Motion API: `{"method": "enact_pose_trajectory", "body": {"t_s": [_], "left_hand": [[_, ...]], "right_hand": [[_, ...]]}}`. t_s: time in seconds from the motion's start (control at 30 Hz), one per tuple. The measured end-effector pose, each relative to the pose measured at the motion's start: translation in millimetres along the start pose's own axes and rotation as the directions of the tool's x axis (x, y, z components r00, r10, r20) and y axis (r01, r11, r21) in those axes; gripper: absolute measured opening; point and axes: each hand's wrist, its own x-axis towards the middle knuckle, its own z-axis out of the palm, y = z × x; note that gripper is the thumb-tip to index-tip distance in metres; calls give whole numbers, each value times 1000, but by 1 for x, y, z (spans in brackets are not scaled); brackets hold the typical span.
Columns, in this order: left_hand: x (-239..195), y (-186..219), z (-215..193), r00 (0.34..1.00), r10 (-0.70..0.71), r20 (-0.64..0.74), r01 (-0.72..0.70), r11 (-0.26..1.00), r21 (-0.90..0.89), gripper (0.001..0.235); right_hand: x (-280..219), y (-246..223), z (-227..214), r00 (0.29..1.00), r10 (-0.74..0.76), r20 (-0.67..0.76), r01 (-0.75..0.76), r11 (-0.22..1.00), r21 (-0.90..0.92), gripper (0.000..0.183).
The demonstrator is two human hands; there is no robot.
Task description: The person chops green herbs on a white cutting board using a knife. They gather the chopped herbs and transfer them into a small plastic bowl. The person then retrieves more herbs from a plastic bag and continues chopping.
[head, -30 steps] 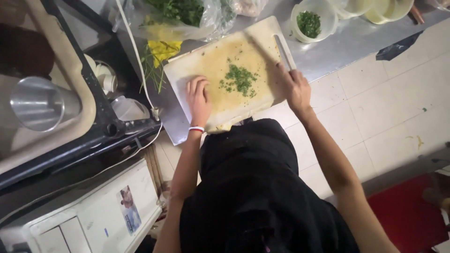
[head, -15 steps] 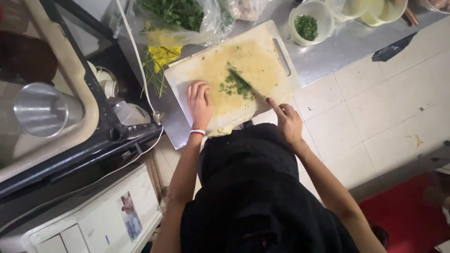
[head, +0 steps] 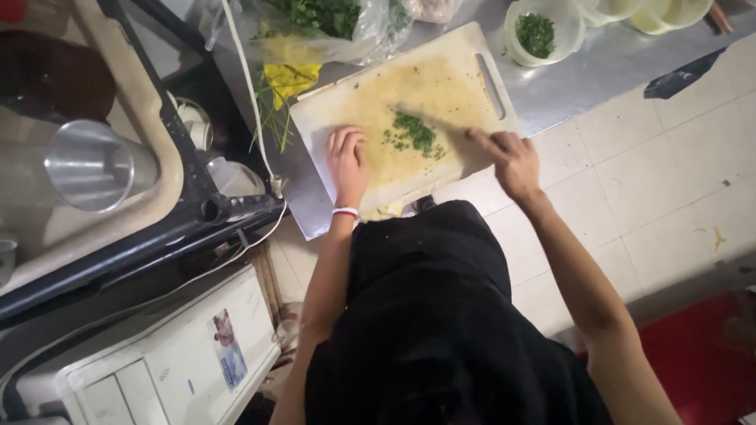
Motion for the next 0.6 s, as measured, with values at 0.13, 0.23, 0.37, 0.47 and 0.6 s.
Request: {"method": "enact_pose_trajectory", "body": {"t_s": [0.13, 0.23, 0.37, 0.47, 0.6], "left_hand": [[-4, 0, 0, 1000, 10, -11, -10, 1000, 9, 27], [-2, 1, 1, 1000, 7, -14, -7, 1000, 17, 29], [-4, -2, 4, 1000, -31, -7, 31, 999, 23, 34], [-5, -7, 9, 987, -35, 154, 9, 986, 164, 45], [23, 17, 20, 945, -20, 327, -71, 962, 264, 64]], "right_hand": [[17, 11, 4, 996, 54, -68, -58, 997, -56, 52], [33, 3, 7, 998, 26, -55, -26, 1000, -7, 46], [20, -26, -6, 1000, -12, 7, 11, 994, 105, 44], [-13, -39, -13, 982, 188, 35, -191, 955, 226, 47], [-34, -67, -41, 873, 469, 136, -436, 624, 648, 58]]}}
